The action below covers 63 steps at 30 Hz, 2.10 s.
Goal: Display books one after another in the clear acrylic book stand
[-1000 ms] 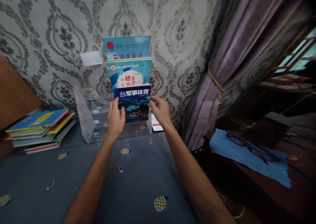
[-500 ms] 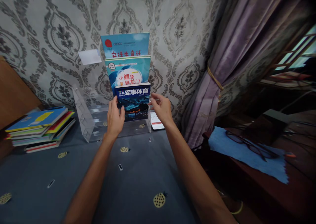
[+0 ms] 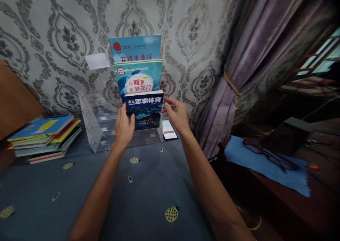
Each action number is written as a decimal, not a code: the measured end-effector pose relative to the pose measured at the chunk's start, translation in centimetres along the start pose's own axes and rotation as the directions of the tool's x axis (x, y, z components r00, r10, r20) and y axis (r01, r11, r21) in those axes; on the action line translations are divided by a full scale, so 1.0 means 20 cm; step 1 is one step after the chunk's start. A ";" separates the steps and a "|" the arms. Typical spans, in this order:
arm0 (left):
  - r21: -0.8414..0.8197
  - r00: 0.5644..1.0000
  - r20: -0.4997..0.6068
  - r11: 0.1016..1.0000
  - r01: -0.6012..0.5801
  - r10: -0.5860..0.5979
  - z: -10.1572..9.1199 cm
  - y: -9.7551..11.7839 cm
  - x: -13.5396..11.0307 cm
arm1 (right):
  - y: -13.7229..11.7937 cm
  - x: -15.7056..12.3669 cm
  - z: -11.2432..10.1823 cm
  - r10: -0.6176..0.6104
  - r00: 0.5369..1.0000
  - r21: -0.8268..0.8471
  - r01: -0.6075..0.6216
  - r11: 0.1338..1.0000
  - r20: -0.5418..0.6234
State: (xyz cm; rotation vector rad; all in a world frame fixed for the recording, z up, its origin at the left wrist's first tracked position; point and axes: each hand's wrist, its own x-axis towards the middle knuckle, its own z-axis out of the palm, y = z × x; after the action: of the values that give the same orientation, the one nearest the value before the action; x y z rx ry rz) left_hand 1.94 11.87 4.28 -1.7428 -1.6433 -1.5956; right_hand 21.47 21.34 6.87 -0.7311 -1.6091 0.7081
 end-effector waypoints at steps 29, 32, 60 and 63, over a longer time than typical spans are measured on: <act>0.821 0.923 -0.105 0.492 0.291 -0.371 -1.05 -0.72 -0.08 | -0.32 -0.56 0.31 -0.586 0.673 0.069 0.629 0.775 0.451; 0.867 0.895 -0.025 0.437 0.241 -0.445 -1.10 -0.78 -0.08 | -0.19 -0.77 0.35 -0.593 0.516 0.097 0.698 0.709 0.619; 0.930 0.917 0.240 0.346 -0.123 -0.319 -1.28 -0.43 -0.54 | -0.04 -1.02 0.33 -0.363 0.481 0.027 0.573 0.819 0.798; 0.914 0.915 0.277 0.374 -0.157 -0.292 -1.27 -0.32 -0.72 | -0.04 -1.02 0.34 -0.365 0.479 0.035 0.568 0.822 0.798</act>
State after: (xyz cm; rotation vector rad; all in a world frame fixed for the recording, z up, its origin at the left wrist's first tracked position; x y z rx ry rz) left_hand -12.80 -13.48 -1.13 -1.3153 -2.1553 -0.0283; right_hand 17.45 4.57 -5.95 -0.0428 -2.6157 0.4171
